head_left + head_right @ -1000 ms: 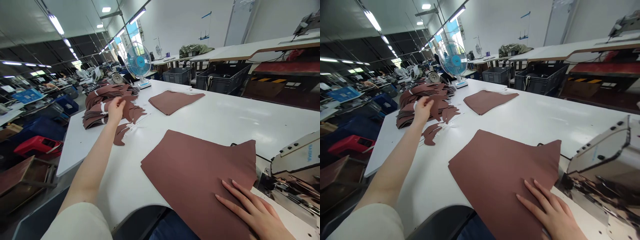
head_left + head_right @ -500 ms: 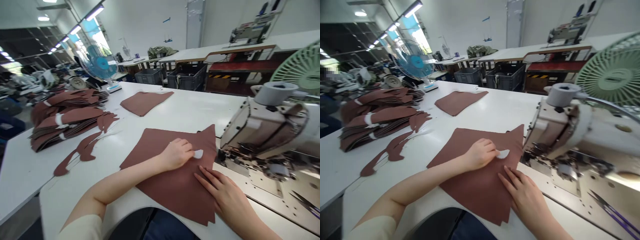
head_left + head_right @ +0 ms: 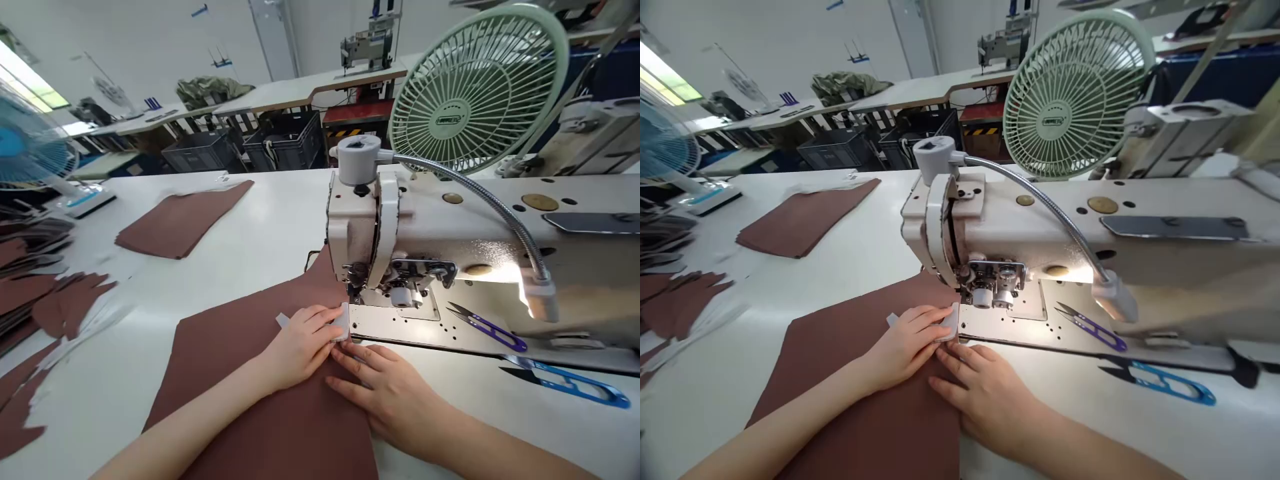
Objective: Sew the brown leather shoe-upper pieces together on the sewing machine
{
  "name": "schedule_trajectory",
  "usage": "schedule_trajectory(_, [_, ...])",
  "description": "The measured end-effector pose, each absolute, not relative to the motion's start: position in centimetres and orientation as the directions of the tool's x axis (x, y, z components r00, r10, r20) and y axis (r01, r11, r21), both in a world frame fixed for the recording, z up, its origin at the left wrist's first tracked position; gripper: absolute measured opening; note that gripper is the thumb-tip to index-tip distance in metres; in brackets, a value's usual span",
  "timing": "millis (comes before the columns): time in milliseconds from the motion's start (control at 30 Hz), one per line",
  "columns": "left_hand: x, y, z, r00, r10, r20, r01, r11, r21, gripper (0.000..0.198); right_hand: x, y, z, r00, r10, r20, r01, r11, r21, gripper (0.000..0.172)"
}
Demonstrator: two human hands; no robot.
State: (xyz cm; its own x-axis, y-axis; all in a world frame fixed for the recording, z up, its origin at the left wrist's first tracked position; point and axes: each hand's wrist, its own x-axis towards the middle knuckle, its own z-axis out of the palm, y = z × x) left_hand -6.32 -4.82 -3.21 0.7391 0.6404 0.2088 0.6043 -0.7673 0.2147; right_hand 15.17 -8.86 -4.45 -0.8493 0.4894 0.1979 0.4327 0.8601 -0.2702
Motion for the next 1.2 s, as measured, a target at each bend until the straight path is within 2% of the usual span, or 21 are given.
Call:
schedule_trajectory(100, [-6.0, -4.1, -3.1, 0.763, 0.622, 0.176, 0.598, -0.783, 0.171, 0.025, 15.2, -8.7, -4.3, -0.858, 0.475, 0.197, 0.419, 0.868, -0.268, 0.041])
schedule_trajectory(233, [-6.0, -3.2, -3.3, 0.761, 0.613, 0.211, 0.595, -0.790, 0.149, 0.025, 15.3, -8.5, -4.3, -0.858, 0.473, 0.200, 0.416, 0.869, -0.267, 0.041])
schedule_trajectory(633, [-6.3, -2.7, -3.1, 0.766, 0.631, 0.124, 0.602, -0.771, 0.207, 0.030, 15.4, -8.5, -4.5, -0.857, 0.480, 0.185, 0.421, 0.861, -0.284, 0.043])
schedule_trajectory(867, [-6.1, -2.5, -3.2, 0.765, 0.628, 0.139, 0.594, -0.773, 0.223, 0.026, 15.7, -8.3, -4.3, -0.865, 0.466, 0.187, 0.420, 0.875, -0.241, 0.041])
schedule_trajectory(1200, [-4.7, -1.1, -4.3, 0.753, 0.634, 0.175, 0.597, -0.770, 0.224, 0.023, 16.9, -7.8, -4.0, -0.832, 0.525, 0.178, 0.483, 0.844, -0.233, 0.039])
